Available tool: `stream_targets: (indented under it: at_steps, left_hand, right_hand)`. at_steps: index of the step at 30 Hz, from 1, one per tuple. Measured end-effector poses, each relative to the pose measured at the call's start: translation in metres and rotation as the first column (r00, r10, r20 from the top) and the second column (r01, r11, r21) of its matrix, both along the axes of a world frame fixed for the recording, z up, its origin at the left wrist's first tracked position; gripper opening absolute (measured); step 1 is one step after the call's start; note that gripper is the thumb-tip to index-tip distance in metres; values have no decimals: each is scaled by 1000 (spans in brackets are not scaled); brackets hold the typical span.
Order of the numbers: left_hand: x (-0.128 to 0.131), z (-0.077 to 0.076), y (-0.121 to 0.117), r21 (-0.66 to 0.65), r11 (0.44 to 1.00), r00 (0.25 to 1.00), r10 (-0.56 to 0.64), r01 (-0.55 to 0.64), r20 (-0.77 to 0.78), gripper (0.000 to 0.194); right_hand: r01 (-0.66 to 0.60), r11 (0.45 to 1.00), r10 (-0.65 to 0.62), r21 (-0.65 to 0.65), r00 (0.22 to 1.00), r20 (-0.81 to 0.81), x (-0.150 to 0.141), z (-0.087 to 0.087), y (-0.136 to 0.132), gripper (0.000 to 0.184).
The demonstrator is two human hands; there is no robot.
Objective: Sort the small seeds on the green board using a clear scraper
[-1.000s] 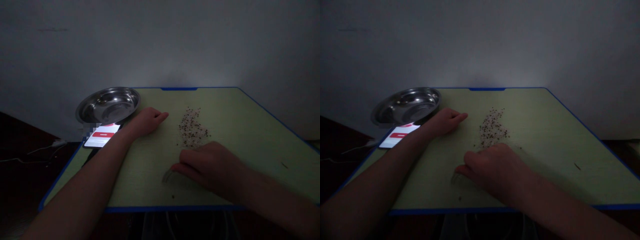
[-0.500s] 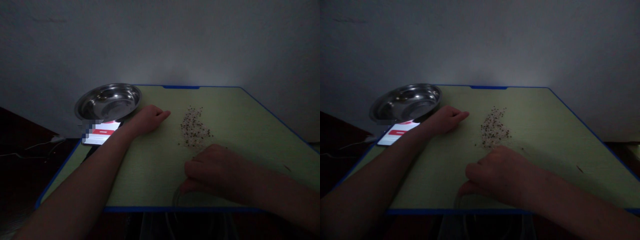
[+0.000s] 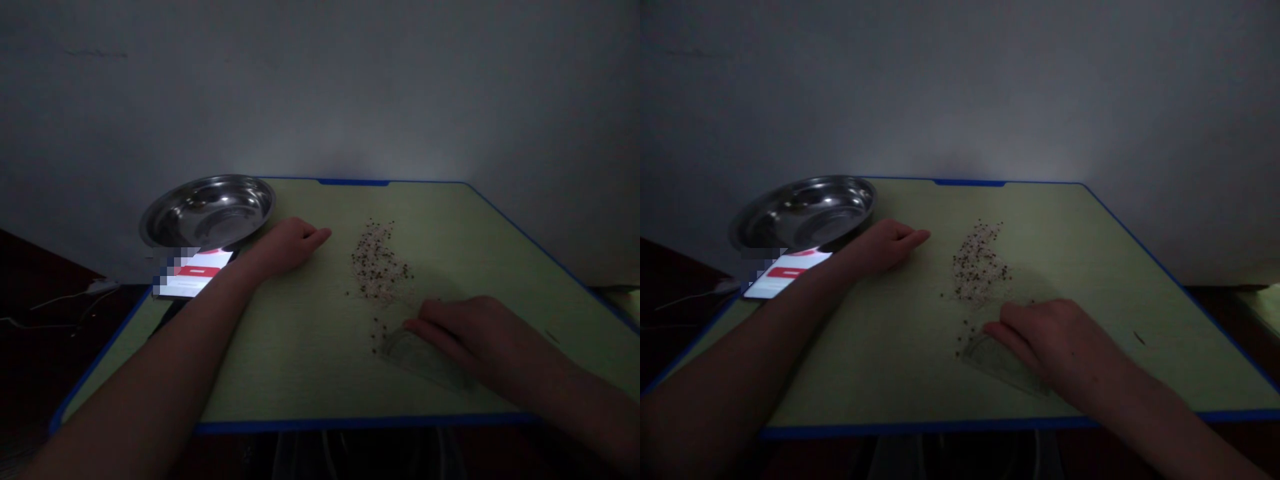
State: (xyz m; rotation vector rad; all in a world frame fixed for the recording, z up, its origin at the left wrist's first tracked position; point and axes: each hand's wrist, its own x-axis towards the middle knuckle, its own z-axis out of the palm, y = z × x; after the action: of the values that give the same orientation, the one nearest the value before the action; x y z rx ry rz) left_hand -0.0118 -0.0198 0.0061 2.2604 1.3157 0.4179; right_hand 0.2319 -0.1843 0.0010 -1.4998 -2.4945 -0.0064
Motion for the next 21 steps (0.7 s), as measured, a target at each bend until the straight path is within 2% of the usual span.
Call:
stream_targets:
  at_steps: [3,7,12,21]
  left_hand:
    - [0,-1,1,2,1000,1000,4,-4,-4,53]
    - [-1,-2,1,4,1000,1000,21,-21,16,53]
    - [-1,-1,1,-13,1000,999,13,-12,46,54]
    - [1,1,-1,4,1000,1000,-3,3,23,53]
  right_hand:
    - [25,999,-26,20,1000,18,3,1,8,45]
    - [-1,999,2,-32,1000,15,-1,4,13,43]
    - [-95,991,93,-91,995,-32,-5,4,7,49]
    - [-125,991,124,-54,992,-35,-14,10,1,52]
